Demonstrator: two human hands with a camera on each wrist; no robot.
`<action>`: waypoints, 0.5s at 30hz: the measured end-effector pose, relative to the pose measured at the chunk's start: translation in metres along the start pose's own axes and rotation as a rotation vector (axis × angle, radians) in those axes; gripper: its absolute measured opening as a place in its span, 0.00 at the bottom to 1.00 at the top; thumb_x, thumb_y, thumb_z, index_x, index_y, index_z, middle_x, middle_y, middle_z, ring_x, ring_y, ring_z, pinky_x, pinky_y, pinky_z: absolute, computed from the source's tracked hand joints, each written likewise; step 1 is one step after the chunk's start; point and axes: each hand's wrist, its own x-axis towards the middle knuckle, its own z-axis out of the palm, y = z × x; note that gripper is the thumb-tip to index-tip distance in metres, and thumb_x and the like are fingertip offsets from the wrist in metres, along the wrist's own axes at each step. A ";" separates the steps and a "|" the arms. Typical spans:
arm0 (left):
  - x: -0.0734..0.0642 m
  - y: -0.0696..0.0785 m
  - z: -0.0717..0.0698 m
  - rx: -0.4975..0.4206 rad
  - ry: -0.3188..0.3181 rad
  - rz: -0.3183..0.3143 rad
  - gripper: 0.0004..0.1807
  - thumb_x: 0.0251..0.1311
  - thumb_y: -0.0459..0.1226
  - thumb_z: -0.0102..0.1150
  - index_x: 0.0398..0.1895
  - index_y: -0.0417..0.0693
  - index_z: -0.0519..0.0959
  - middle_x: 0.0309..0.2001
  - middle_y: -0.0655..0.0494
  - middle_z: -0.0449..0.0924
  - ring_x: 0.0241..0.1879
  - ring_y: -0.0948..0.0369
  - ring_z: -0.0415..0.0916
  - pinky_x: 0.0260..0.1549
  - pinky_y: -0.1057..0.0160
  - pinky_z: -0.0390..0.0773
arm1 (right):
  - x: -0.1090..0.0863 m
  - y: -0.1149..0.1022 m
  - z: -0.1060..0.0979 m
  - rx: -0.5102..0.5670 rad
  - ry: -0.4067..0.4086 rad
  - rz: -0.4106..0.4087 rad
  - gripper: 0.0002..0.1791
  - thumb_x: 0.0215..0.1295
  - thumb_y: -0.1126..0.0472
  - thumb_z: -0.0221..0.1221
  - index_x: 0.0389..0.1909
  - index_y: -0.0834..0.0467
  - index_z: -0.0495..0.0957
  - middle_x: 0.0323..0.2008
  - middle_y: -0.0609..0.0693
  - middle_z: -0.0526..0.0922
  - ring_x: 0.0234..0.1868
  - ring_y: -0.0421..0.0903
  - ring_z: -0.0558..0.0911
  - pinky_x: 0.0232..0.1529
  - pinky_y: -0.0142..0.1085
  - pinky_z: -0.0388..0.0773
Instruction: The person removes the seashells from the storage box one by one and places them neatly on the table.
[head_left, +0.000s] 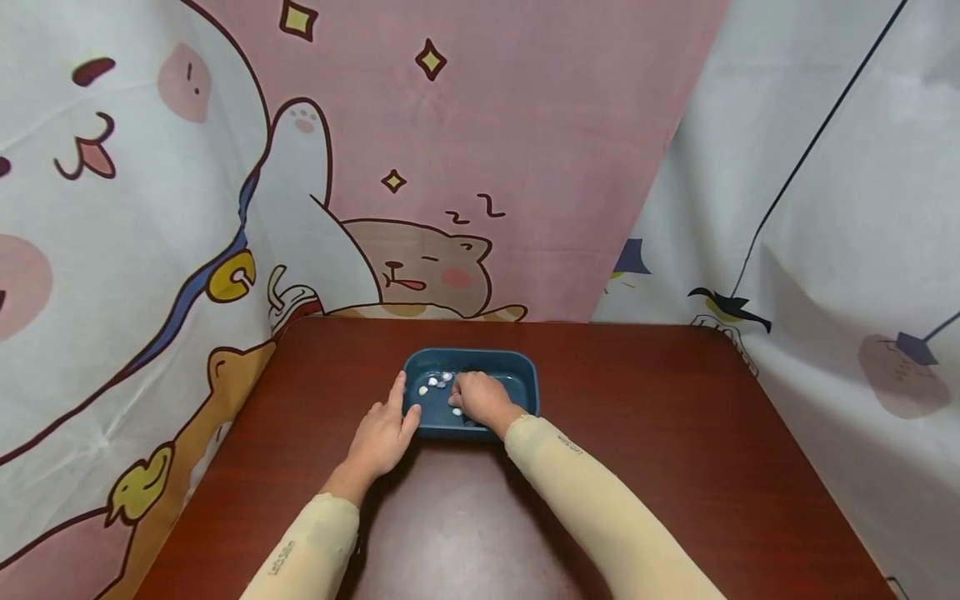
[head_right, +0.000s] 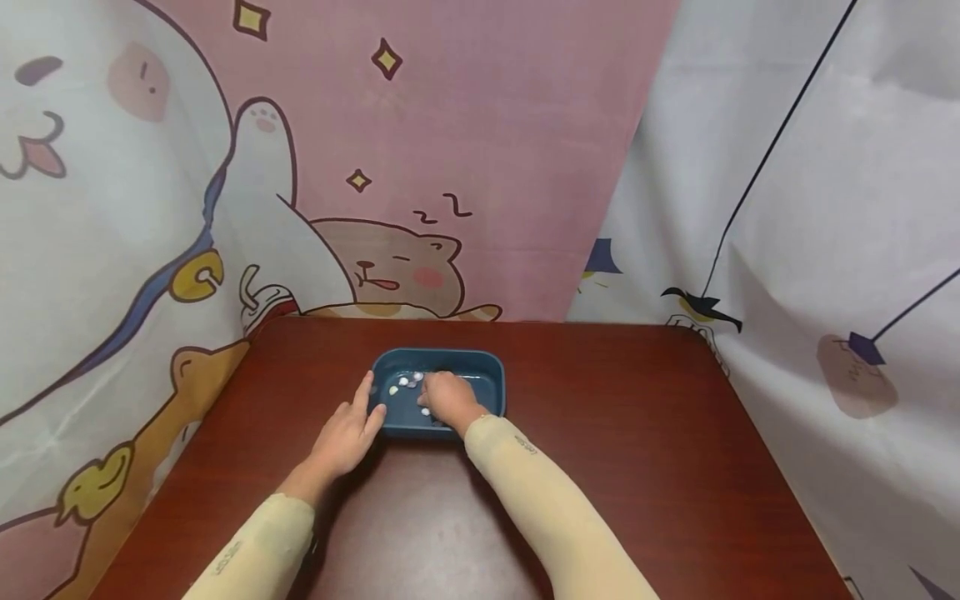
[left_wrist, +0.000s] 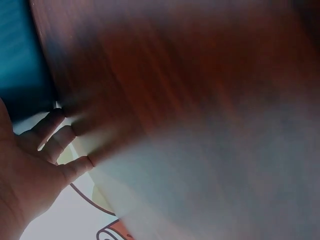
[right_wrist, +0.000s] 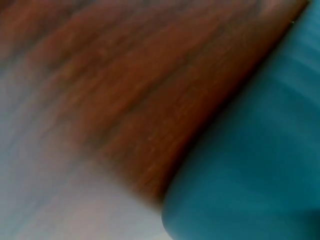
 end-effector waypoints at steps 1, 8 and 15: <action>0.000 0.000 0.000 0.002 0.000 0.000 0.42 0.84 0.56 0.42 0.89 0.52 0.41 0.71 0.40 0.79 0.60 0.41 0.76 0.64 0.36 0.75 | 0.000 0.000 0.001 0.001 0.004 0.002 0.11 0.76 0.52 0.65 0.33 0.51 0.81 0.28 0.43 0.80 0.30 0.41 0.77 0.37 0.38 0.77; -0.001 0.000 0.002 -0.010 0.003 0.000 0.42 0.83 0.56 0.43 0.89 0.53 0.40 0.68 0.40 0.80 0.60 0.42 0.75 0.65 0.36 0.74 | -0.001 -0.002 0.002 0.033 0.121 0.018 0.08 0.80 0.51 0.61 0.44 0.51 0.79 0.33 0.46 0.85 0.33 0.43 0.81 0.43 0.44 0.83; -0.002 -0.002 0.002 -0.012 -0.006 -0.005 0.43 0.83 0.55 0.44 0.89 0.54 0.39 0.65 0.40 0.83 0.59 0.43 0.75 0.64 0.36 0.74 | -0.002 -0.003 0.002 0.028 0.197 -0.037 0.07 0.77 0.52 0.65 0.47 0.50 0.84 0.39 0.45 0.90 0.33 0.41 0.83 0.44 0.43 0.85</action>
